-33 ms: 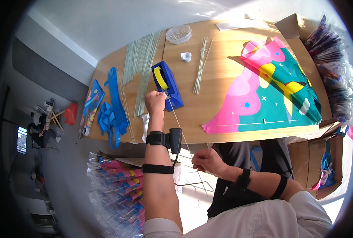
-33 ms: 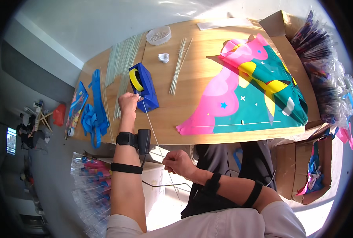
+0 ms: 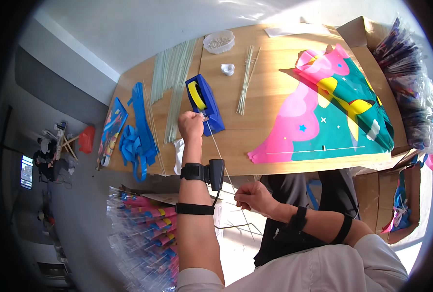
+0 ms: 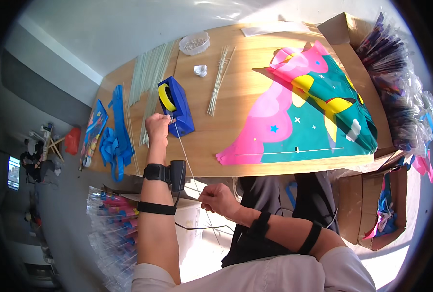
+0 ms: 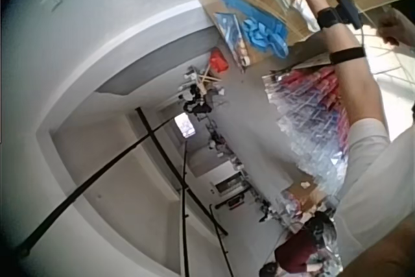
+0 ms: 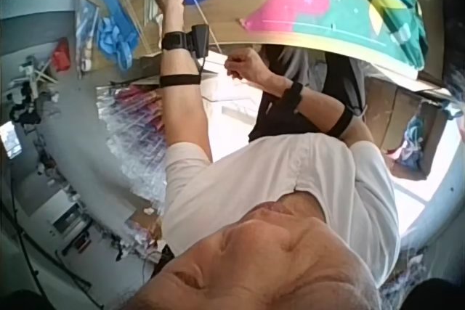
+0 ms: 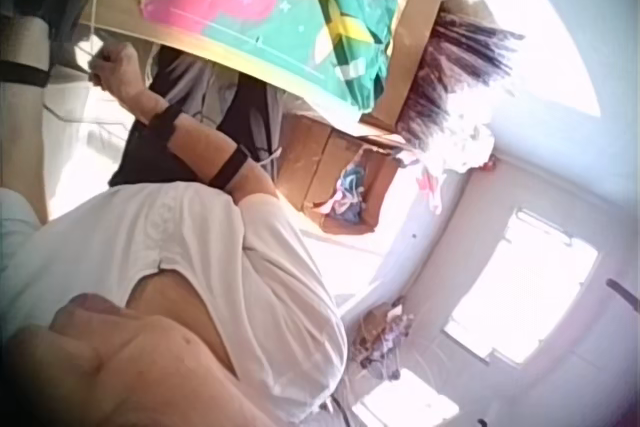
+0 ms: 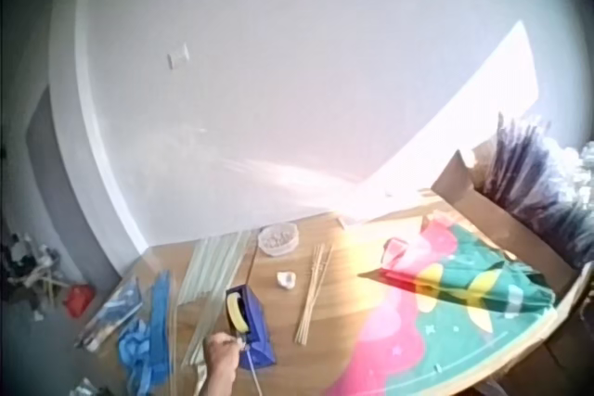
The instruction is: Assembling a decorative kite by attaching wooden sticks to the fabric using adhesive tape.
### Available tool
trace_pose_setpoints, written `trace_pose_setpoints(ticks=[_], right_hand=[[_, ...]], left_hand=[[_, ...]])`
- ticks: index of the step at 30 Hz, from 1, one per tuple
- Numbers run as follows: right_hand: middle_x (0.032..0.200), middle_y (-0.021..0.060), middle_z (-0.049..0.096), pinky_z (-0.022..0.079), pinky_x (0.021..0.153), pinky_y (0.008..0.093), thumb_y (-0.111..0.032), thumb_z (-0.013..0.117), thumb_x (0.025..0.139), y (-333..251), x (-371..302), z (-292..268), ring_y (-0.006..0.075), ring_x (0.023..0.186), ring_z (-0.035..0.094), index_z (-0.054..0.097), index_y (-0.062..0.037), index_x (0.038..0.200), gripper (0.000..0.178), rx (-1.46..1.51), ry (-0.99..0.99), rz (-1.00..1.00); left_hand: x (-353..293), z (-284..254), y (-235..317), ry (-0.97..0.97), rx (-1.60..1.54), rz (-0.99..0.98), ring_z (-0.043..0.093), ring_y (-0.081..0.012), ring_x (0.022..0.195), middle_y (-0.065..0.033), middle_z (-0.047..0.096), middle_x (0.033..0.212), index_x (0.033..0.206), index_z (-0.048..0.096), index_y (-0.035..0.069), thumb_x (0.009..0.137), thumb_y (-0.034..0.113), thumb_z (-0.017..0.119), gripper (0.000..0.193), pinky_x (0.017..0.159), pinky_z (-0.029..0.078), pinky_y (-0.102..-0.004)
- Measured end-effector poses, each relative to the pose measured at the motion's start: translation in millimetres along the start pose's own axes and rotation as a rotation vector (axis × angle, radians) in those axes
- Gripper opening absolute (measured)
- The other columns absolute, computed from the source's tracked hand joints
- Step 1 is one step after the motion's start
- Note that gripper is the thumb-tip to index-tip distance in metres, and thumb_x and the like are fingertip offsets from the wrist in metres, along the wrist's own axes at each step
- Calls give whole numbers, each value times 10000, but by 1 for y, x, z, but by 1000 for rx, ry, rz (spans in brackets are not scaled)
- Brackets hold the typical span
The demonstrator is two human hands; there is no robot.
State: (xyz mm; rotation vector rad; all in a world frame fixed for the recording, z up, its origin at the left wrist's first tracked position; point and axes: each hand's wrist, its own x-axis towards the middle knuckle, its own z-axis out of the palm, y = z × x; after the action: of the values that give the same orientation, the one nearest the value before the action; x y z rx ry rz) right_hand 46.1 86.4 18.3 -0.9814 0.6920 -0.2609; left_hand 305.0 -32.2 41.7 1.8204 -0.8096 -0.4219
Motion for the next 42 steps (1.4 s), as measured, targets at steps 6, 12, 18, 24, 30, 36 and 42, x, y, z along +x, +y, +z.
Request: trace_pose_setpoints(ticks=[6,12,18,24,30,36,42], right_hand=[[625,42,602,401,451,226,-54,604,881,3,2,3,74,534,537,623,8,776,123,29,-15,-78],[611,48,599,394,434,223,-44,609,871,3,2,-1,77,522,533,619,5,771,112,59,0,-83],[623,51,605,407,446,231,-15,603,845,2,2,4,81,520,532,612,12,730,119,80,1,-83],[623,54,614,438,454,239,-64,618,877,0,-13,-5,87,520,561,601,13,717,178,-69,58,-53],[554,71,602,440,469,243,-33,608,790,-21,31,-31,91,506,573,596,34,670,139,-284,191,-156],[569,85,610,487,503,263,-23,607,816,-25,24,-19,120,531,613,589,43,664,166,-370,147,-139],[599,112,636,535,551,288,-46,621,829,-64,77,-43,155,568,660,621,47,693,164,-441,370,-215]], left_hand=[[-97,-37,34,-124,-296,-161,445,-77,508,-58,596,680,745,586,-16,855,38,655,141,458,351,-232],[-286,-79,29,-135,-365,-387,446,-81,503,-57,571,662,754,571,-20,857,20,641,131,482,363,-228],[-373,-89,32,-110,-415,-618,464,-90,524,-70,582,669,788,587,-45,844,-20,632,75,507,373,-224],[-363,-91,26,-159,-420,-614,474,-102,543,-75,576,660,785,582,-50,812,-63,607,39,527,379,-232],[-364,-98,12,-164,-443,-642,503,-124,558,-99,593,676,789,583,-70,803,-68,623,42,539,400,-247],[-365,-100,1,-178,-447,-711,550,-136,582,-109,621,691,821,608,-86,800,-49,655,64,550,425,-249],[-363,-99,-5,-207,-432,-736,551,-131,588,-108,630,696,817,617,-82,799,-65,644,37,554,429,-248]])
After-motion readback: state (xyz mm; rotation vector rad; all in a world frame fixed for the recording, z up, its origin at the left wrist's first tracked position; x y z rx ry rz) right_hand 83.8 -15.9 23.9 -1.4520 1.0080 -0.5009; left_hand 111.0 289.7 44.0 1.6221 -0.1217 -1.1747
